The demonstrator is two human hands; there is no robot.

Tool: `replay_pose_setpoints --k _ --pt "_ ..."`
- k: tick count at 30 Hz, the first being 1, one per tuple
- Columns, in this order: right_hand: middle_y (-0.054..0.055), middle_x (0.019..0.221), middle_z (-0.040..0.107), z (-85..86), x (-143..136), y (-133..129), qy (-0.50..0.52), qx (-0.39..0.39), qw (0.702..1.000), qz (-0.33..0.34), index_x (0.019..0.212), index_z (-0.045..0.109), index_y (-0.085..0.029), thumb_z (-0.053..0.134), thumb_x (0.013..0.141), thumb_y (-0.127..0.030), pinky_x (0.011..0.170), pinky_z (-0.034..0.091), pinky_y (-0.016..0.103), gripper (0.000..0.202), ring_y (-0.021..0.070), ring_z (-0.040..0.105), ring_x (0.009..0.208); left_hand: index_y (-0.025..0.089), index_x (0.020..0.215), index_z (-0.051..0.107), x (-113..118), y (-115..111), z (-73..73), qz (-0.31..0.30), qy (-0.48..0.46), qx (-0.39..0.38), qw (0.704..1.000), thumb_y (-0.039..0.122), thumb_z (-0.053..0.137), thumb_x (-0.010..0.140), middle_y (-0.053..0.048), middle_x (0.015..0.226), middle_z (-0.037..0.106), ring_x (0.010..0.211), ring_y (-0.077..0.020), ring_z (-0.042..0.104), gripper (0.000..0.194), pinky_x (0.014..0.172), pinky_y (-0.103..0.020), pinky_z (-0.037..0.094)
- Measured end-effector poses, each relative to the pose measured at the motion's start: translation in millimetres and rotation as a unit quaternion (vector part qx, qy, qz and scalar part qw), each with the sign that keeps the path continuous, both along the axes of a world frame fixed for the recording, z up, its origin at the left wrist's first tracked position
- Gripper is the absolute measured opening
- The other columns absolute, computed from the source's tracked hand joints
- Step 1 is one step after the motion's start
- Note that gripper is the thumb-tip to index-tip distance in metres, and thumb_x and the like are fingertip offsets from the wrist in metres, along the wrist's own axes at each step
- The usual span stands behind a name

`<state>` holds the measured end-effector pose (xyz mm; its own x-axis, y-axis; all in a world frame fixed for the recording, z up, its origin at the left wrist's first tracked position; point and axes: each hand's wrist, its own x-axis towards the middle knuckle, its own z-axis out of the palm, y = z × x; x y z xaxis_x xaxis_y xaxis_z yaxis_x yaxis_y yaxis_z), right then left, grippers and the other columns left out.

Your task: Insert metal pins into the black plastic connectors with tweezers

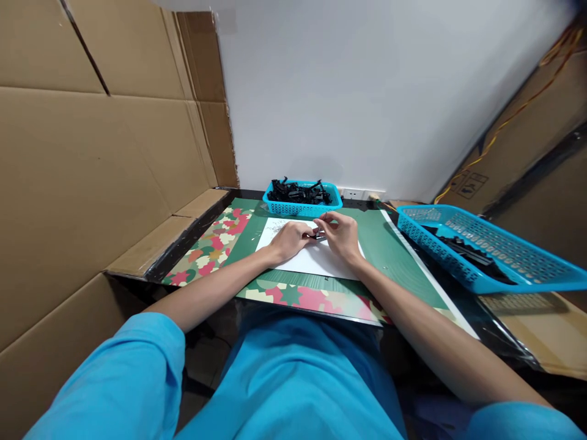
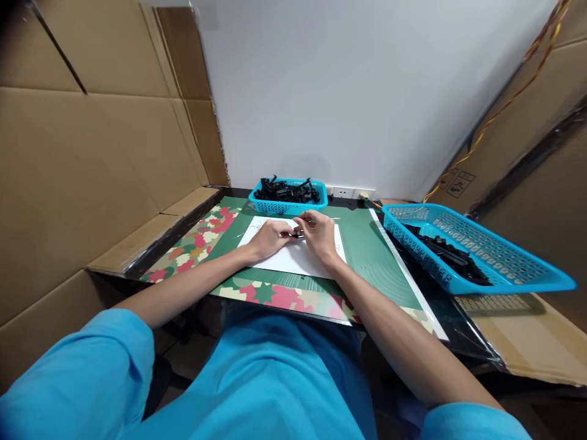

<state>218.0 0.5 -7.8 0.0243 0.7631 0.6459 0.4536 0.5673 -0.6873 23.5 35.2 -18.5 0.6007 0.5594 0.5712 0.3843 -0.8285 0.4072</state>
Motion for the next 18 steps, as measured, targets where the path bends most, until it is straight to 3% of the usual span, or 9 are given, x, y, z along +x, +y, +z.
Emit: replay_pose_setpoints --k 7,13,18 --pt "0.007 0.083 0.078 -1.2 -1.9 0.6 -0.026 0.022 0.999 -0.018 0.084 0.075 -0.022 0.073 0.096 -0.053 0.071 0.061 0.036 0.033 0.0231 0.074 0.070 0.017 0.084 0.080 0.2 -2.2 1.8 0.004 0.008 0.004 1.000 0.015 0.071 0.096 -0.005 0.082 0.076 0.075 -0.0200 0.069 0.015 0.072 -0.031 0.050" --pt "0.006 0.079 0.078 -5.8 -0.2 4.4 -0.037 0.022 0.999 -0.027 0.083 0.075 -0.021 0.077 0.093 -0.046 0.070 0.059 0.035 0.027 0.0237 0.074 0.071 0.016 0.084 0.079 -1.1 -8.8 7.6 0.018 0.019 -0.002 1.000 0.010 0.067 0.095 -0.006 0.083 0.077 0.075 -0.0190 0.067 0.017 0.072 -0.030 0.047" --pt "0.007 0.082 0.079 -8.4 0.4 7.1 -0.029 0.009 0.999 -0.027 0.084 0.075 -0.022 0.076 0.093 -0.045 0.072 0.060 0.036 0.024 0.0245 0.075 0.074 0.016 0.082 0.079 0.0 -8.4 8.3 0.029 0.023 -0.012 0.999 0.014 0.068 0.096 -0.007 0.081 0.077 0.074 -0.0206 0.067 0.018 0.071 -0.031 0.046"
